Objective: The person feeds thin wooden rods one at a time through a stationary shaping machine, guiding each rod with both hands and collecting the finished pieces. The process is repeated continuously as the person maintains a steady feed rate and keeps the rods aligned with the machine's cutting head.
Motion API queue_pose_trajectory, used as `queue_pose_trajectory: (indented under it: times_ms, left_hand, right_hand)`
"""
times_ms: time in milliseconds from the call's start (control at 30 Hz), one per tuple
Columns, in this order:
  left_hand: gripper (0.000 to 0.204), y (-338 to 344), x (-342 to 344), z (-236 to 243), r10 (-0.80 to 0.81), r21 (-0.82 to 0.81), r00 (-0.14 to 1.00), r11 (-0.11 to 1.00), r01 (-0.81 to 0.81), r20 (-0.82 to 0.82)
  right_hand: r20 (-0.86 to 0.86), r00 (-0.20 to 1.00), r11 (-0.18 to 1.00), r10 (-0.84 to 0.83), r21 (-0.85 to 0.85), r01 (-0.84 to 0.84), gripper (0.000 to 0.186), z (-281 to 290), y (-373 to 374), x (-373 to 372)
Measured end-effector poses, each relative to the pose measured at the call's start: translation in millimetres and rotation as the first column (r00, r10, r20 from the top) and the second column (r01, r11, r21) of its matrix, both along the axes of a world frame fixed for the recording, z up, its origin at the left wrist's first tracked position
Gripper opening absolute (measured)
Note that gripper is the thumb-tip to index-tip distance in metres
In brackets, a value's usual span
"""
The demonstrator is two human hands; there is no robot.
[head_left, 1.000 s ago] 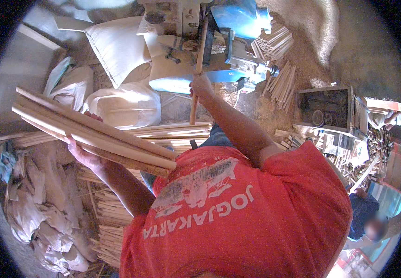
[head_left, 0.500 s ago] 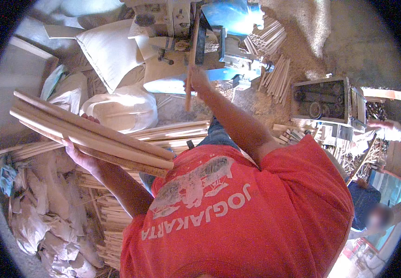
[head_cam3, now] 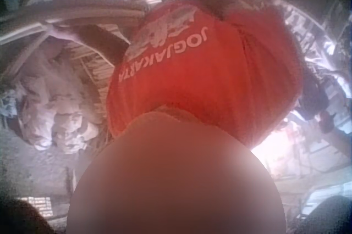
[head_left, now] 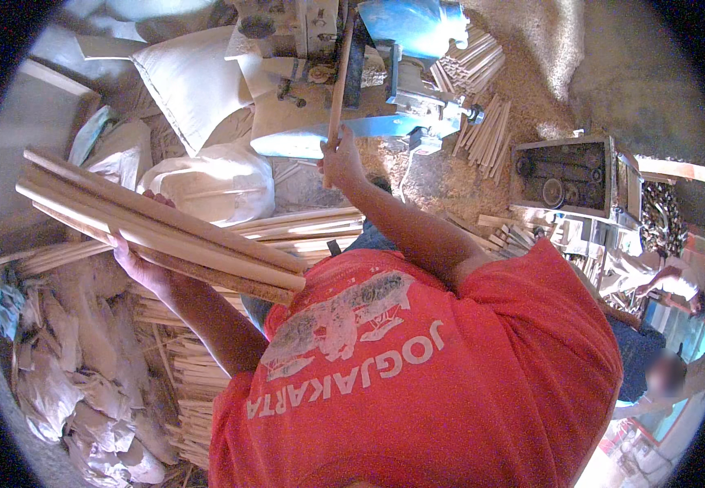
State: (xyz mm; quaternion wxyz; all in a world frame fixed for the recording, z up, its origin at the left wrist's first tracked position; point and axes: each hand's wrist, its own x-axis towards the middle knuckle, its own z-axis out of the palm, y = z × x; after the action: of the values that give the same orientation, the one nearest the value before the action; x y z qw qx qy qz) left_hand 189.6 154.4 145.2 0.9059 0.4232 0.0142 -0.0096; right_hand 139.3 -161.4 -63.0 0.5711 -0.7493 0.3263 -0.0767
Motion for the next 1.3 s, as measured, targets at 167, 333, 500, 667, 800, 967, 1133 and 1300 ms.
queue_pose_trajectory:
  times_ms: [167, 333, 500, 667, 800, 967, 1133, 1300]
  left_hand:
    - [0.076, -4.1, -1.6, 0.4, 0.088, 0.008, 0.996, 0.996, -0.088, 0.024]
    - [0.077, -1.3, -2.2, 1.8, 0.084, 0.007, 0.996, 0.996, -0.084, 0.031]
    - [0.079, -1.4, -5.7, 2.5, 0.074, 0.001, 0.996, 0.997, -0.074, 0.050]
    - [0.079, -1.9, -19.2, 6.2, 0.078, -0.067, 0.997, 0.995, -0.076, 0.029]
    - [0.078, -6.8, -28.5, 10.7, 0.088, -0.101, 0.996, 0.991, -0.086, 0.020]
    - [0.075, -13.3, -36.5, 15.5, 0.079, -0.167, 0.997, 0.983, -0.077, 0.006]
    - [0.073, -16.6, -43.1, 16.1, 0.094, -0.175, 0.995, 0.980, -0.095, -0.016]
    - [0.073, -21.3, -46.4, 17.9, 0.103, -0.196, 0.995, 0.975, -0.104, -0.015]
  right_hand:
    - [0.036, 0.893, 0.711, 0.448, -0.620, -0.331, 0.075, 43.9, 12.6, -58.1]
    - [-0.199, 0.755, 0.526, 0.625, -0.606, -0.596, 0.067, 54.7, -2.3, -62.4]
    - [-0.272, 0.695, 0.438, 0.666, -0.611, -0.659, 0.060, 47.0, -18.6, -52.0]
    - [-0.254, 0.676, 0.340, 0.692, -0.712, -0.615, 0.061, 52.3, -30.4, -49.1]
    - [-0.194, 0.698, 0.406, 0.689, -0.694, -0.594, 0.061, 49.8, -39.8, -43.3]
    - [-0.168, 0.686, 0.362, 0.708, -0.748, -0.557, 0.066, 44.5, -49.9, -37.2]
    - [-0.195, 0.710, 0.369, 0.677, -0.744, -0.556, 0.078, 46.8, -55.0, -32.2]
    - [-0.194, 0.749, 0.390, 0.634, -0.756, -0.526, 0.100, 45.4, -57.7, -25.1]
